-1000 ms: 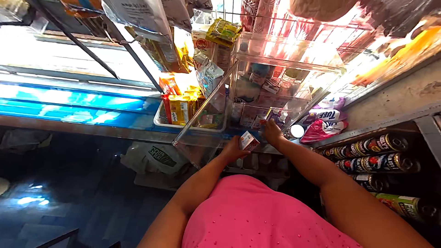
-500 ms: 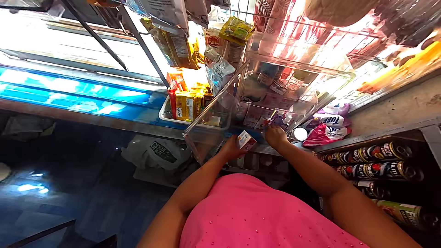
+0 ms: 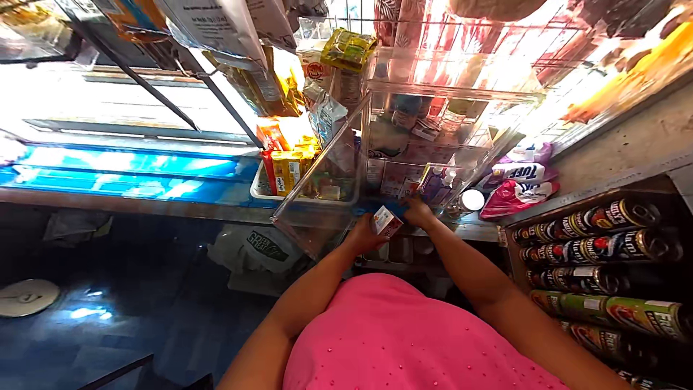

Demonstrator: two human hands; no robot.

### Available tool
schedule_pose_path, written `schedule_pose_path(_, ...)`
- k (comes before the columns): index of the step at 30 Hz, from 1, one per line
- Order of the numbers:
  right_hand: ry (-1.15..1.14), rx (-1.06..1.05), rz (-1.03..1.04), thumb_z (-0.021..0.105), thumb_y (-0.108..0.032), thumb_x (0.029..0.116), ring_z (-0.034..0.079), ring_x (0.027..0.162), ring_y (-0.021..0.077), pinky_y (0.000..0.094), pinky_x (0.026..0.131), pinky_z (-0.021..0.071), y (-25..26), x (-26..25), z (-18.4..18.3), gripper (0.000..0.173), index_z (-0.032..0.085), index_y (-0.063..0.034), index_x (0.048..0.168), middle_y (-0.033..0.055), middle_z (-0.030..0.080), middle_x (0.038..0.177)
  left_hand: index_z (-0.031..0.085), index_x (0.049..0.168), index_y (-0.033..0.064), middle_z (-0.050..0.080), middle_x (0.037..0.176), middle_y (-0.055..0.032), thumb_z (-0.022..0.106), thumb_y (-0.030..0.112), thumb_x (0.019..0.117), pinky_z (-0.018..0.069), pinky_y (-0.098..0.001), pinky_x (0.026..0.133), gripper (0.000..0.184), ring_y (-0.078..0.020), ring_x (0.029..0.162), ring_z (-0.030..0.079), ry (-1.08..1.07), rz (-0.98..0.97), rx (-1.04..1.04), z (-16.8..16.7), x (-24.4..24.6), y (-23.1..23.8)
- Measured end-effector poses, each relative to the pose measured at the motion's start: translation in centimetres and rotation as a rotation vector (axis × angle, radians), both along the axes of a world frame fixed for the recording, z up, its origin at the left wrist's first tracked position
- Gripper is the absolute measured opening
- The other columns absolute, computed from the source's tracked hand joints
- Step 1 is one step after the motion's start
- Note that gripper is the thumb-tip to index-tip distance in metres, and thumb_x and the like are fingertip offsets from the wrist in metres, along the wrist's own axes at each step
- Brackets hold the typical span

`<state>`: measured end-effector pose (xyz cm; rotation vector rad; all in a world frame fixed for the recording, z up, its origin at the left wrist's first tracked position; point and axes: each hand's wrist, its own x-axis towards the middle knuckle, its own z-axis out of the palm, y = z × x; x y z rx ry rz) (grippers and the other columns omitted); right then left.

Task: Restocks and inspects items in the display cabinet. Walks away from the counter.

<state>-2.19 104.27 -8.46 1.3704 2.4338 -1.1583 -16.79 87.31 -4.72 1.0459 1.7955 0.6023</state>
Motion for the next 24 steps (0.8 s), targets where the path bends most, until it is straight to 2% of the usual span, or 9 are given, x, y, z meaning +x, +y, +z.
schedule_pose_path(5,0.042,-0.042,0.001,0.072,-0.009,0.0909,0.044,0.140,0.0456,0.0639,0.106,0.0447,-0.1,0.0,0.1,0.036,0.068,-0.0099,0.127,0.0267,0.025,0.164,0.039,0.148,-0.0022,0.055,0.138,-0.0270,0.084,0.029,0.0858,0.0478,-0.0490,0.108,0.083,-0.0338,0.125,0.059,-0.006,-0.002,0.012,-0.5,0.5,0.3)
schedule_pose_path(9,0.169,-0.074,0.014,0.069,-0.004,0.0933,0.046,0.141,0.0413,0.0606,0.111,0.0417,0.8,2.3,0.9,0.036,0.066,-0.0030,0.129,0.0249,0.041,0.157,0.038,0.148,-0.0037,0.055,0.138,-0.0274,0.084,0.028,0.0866,0.0480,-0.0477,0.108,0.083,-0.0334,0.125,0.059,-0.032,-0.026,0.033,-0.3,1.8,0.8)
schedule_pose_path(12,0.331,-0.218,-0.271,0.058,-0.015,0.1049,0.067,0.110,0.0315,0.0499,0.094,0.0547,-1.1,4.5,1.8,0.030,0.062,-0.0017,0.131,0.0198,0.066,0.128,0.039,0.147,-0.0041,0.057,0.136,-0.0273,0.083,0.026,0.0865,0.0486,-0.0482,0.107,0.081,-0.0336,0.123,0.060,-0.068,-0.023,0.042,-0.2,2.5,1.4)
schedule_pose_path(14,0.440,-0.402,-0.419,0.049,-0.030,0.1103,0.069,0.097,0.0265,0.0429,0.083,0.0572,-2.9,5.7,2.7,0.037,0.058,-0.0030,0.134,0.0182,0.067,0.122,0.039,0.146,-0.0046,0.059,0.132,-0.0272,0.083,0.026,0.0867,0.0495,-0.0481,0.106,0.080,-0.0336,0.121,0.062,-0.082,-0.012,0.040,-0.2,2.9,1.7)
schedule_pose_path(17,0.453,-0.587,-0.434,0.036,-0.039,0.1126,0.069,0.091,0.0273,0.0407,0.076,0.0580,-4.9,6.5,4.0,0.049,0.044,-0.0112,0.152,0.0207,0.063,0.127,0.038,0.147,-0.0040,0.056,0.137,-0.0272,0.084,0.027,0.0861,0.0481,-0.0489,0.107,0.083,-0.0343,0.125,0.059,-0.041,-0.033,0.037,-0.5,3.7,2.3)
schedule_pose_path(18,0.437,-0.602,-0.404,0.037,-0.039,0.1123,0.069,0.092,0.0275,0.0408,0.077,0.0578,-5.3,6.4,4.6,0.050,0.039,-0.0141,0.156,0.0210,0.062,0.129,0.038,0.148,-0.0039,0.053,0.140,-0.0275,0.084,0.028,0.0857,0.0468,-0.0493,0.109,0.084,-0.0352,0.127,0.057,-0.001,-0.051,0.041,-0.2,4.1,2.5)
schedule_pose_path(20,0.414,-0.545,-0.380,0.054,-0.030,0.1081,0.069,0.094,0.0278,0.0422,0.080,0.0575,-5.9,5.9,6.1,0.057,0.033,-0.0151,0.159,0.0222,0.064,0.125,0.039,0.149,-0.0022,0.047,0.148,-0.0261,0.083,0.032,0.0868,0.0453,-0.0494,0.111,0.084,-0.0357,0.132,0.054,0.097,-0.095,0.040,0.7,4.9,3.2)
schedule_pose_path(22,0.378,-0.436,-0.382,0.066,-0.023,0.1023,0.070,0.090,0.0269,0.0429,0.080,0.0587,-5.7,5.9,6.8,0.063,0.036,-0.0153,0.158,0.0214,0.068,0.119,0.037,0.151,0.0000,0.042,0.153,-0.0244,0.081,0.034,0.0888,0.0461,-0.0498,0.110,0.084,-0.0350,0.133,0.053,0.107,-0.135,0.056,1.2,5.4,3.7)
schedule_pose_path(24,0.366,-0.326,-0.374,0.067,-0.022,0.1011,0.070,0.084,0.0264,0.0438,0.079,0.0586,-4.9,6.6,7.0,0.062,0.040,-0.0150,0.156,0.0211,0.070,0.112,0.029,0.158,0.0030,0.039,0.157,-0.0244,0.079,0.034,0.0903,0.0446,-0.0500,0.111,0.090,-0.0354,0.136,0.051,0.072,-0.180,0.100,1.4,5.5,4.1)
